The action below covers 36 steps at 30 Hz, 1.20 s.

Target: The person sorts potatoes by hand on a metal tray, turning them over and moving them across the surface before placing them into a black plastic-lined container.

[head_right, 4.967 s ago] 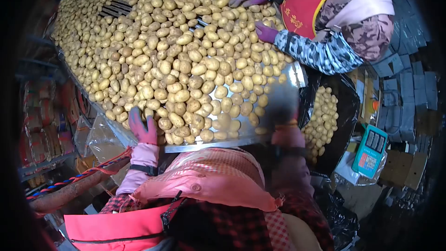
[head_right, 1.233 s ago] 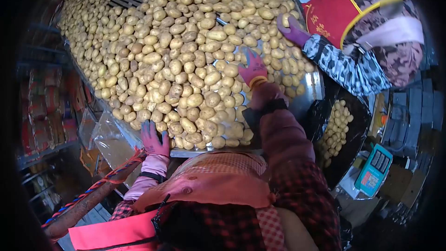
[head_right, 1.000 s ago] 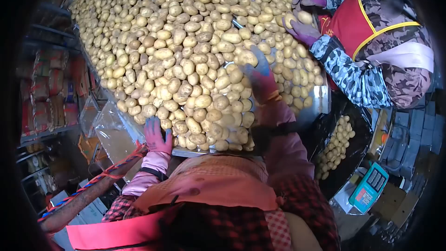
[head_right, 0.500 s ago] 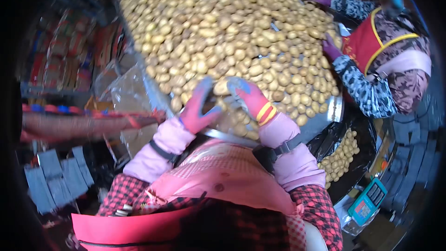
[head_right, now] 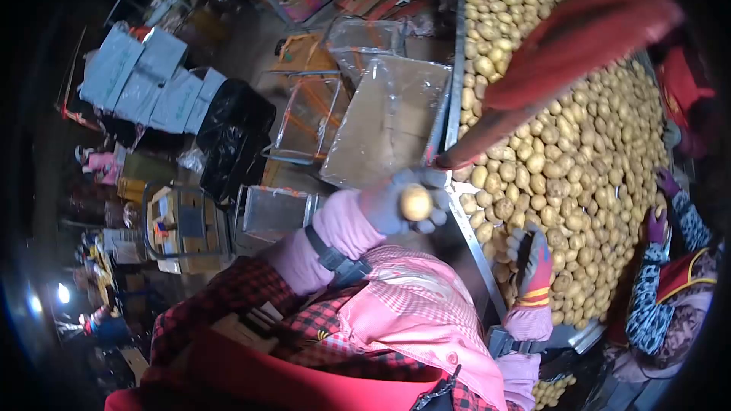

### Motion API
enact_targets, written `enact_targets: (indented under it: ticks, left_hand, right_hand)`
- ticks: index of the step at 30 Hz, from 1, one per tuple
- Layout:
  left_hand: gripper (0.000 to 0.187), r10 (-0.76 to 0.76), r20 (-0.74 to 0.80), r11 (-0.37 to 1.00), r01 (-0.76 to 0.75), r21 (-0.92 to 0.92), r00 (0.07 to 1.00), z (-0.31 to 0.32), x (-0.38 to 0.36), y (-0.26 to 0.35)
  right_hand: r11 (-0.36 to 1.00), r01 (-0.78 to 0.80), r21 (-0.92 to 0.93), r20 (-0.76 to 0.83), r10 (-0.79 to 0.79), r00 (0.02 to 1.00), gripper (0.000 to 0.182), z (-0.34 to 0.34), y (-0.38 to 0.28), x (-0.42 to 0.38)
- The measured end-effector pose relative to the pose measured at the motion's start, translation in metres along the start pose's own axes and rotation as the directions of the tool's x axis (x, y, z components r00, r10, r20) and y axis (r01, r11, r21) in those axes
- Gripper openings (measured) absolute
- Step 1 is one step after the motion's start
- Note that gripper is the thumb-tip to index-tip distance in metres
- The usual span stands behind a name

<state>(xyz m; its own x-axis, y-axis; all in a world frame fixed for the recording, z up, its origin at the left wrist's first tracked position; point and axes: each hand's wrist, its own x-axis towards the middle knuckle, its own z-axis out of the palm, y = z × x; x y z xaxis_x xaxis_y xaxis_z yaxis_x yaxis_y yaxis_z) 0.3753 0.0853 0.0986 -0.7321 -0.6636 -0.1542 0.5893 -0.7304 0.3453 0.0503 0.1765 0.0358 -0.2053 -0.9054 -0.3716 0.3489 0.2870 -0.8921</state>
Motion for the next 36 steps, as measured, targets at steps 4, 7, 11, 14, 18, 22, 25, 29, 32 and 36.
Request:
enact_targets:
  ticks: [4,7,11,14,18,22,25,29,32,36]
  left_hand:
    - [0.025,0.113,-0.080,0.974,-0.126,-0.187,0.990,-0.050,-0.024,0.026]
    - [0.024,0.197,-0.373,0.961,-0.104,0.256,0.907,-0.080,-0.060,0.007]
    - [0.028,0.488,0.016,-0.091,0.033,0.995,0.873,-0.097,-0.089,0.010]
    - [0.035,0.674,-0.402,0.184,0.385,0.904,0.620,-0.081,-0.086,0.094]
    - [0.056,0.759,-0.490,0.574,-0.796,0.192,0.429,-0.125,-0.058,0.182]
    - [0.052,0.488,-0.225,0.871,-0.454,0.187,0.844,-0.154,-0.038,0.121]
    - [0.051,-0.056,0.145,0.738,-0.057,0.672,0.988,-0.172,0.011,0.040]
    - [0.055,-0.310,-0.010,0.637,0.216,0.740,0.951,-0.035,0.054,-0.001]
    - [0.049,-0.067,0.453,0.270,-0.421,0.866,0.889,0.024,0.089,0.001]
    - [0.037,-0.122,0.821,0.881,-0.320,0.348,0.558,0.124,0.111,0.014]
  right_hand:
    - [0.995,-0.082,-0.063,0.076,0.087,0.993,0.057,0.011,0.013,0.011]
    - [0.988,-0.084,-0.129,0.117,0.100,0.988,0.057,0.030,0.017,0.005]
    - [0.986,-0.117,-0.122,0.111,0.131,0.985,0.056,0.026,0.029,-0.007]
    - [0.975,-0.217,-0.050,0.030,0.219,0.975,0.055,0.033,0.025,-0.021]
    - [0.987,-0.144,-0.074,0.047,0.148,0.988,0.055,0.015,0.033,-0.022]
    - [0.982,-0.190,-0.010,-0.059,0.189,0.980,0.047,0.012,0.032,-0.030]
    - [0.991,-0.021,-0.135,-0.142,0.002,0.990,0.042,-0.036,0.077,-0.049]
    - [0.998,-0.063,0.030,-0.316,0.069,0.946,0.046,-0.039,0.069,-0.107]
    - [0.984,-0.082,0.158,-0.421,0.142,0.896,0.049,-0.059,0.086,-0.138]
    - [0.955,-0.123,0.269,-0.547,0.257,0.797,0.049,-0.066,0.095,-0.158]
